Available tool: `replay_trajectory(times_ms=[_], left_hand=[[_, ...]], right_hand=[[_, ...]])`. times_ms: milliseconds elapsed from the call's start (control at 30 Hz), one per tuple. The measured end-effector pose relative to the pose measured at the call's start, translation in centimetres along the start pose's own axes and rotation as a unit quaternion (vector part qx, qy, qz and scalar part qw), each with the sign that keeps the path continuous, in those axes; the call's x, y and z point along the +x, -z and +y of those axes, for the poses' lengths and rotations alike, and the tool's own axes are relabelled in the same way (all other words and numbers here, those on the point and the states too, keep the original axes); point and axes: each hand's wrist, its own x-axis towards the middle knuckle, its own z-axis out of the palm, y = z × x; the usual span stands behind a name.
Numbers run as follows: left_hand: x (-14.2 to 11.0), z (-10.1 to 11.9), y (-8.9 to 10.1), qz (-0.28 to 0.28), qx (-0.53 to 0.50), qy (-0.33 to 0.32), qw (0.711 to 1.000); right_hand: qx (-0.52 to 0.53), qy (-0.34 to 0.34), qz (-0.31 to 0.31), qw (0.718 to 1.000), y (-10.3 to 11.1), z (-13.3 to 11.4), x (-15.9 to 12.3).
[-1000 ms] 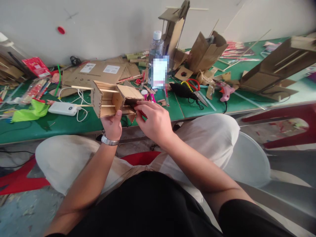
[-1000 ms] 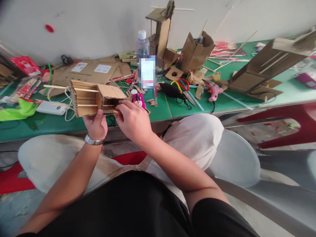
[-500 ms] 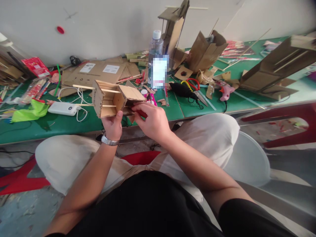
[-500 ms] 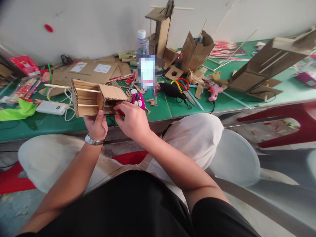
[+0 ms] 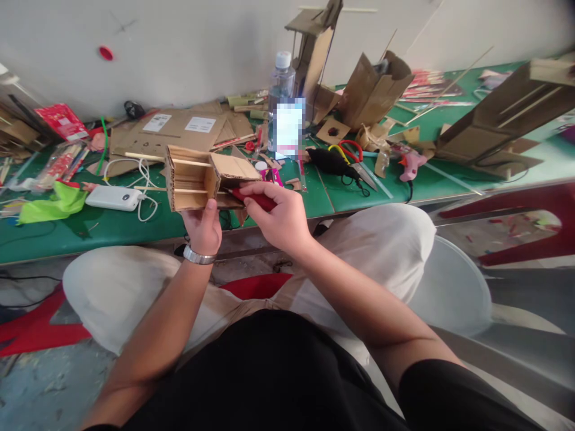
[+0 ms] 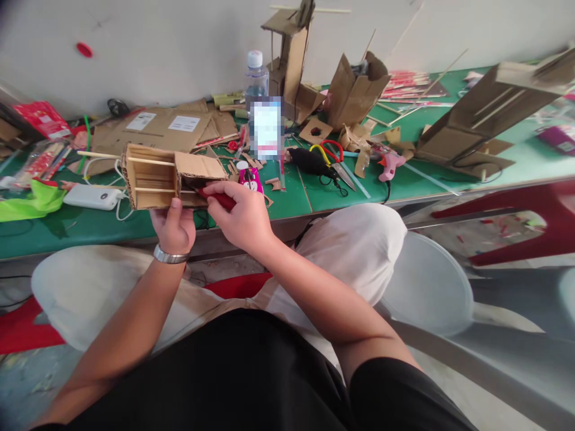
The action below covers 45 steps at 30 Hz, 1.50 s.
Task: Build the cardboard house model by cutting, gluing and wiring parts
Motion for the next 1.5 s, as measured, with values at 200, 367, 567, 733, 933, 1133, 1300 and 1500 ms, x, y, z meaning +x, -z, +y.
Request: replay_trajectory(times_ms=[200, 367, 567, 733, 933, 1133, 1300, 1500], left_hand=[[0.0, 1.0, -1.0, 0.035, -0.061, 0.025, 0.997], [-0.2, 1.4, -1.3, 0.035, -0.092, 0.029, 0.995], [-0.5, 1.4, -0.8, 0.002, -0.072, 0.042, 0.996], [-0.6, 1.2, -0.1, -0.001, -0.059, 0.098, 0.993], [-0.8, 1.4, -0.1, -0.022, -0.093, 0.109, 0.989], [-0.6, 1.3, 0.0, -0.017, -0.071, 0.126, 0.989], [-0.7, 1.3, 0.0, -0.038, -0.046, 0.115, 0.992], [-1.0, 1.8, -0.8, -0.006, -0.081, 0.116, 0.990]], right_hand=[[0.051, 0.000, 0.005, 0.999, 0.5, -0.4, -0.1], [0.057, 0.001, 0.011, 0.998, 0.5, -0.6, -0.2], [0.028, 0.021, 0.012, 0.999, 0.1, -1.2, -0.8], [-0.035, 0.083, 0.008, 0.996, -0.2, -1.4, -1.1], [-0.118, 0.125, -0.007, 0.985, -0.6, -1.5, -1.5], [-0.202, 0.161, -0.016, 0.966, -1.0, -1.3, -1.7], [-0.233, 0.169, -0.027, 0.957, -1.3, -1.0, -1.6], [-0.261, 0.169, -0.033, 0.950, -1.5, -1.4, -1.6]])
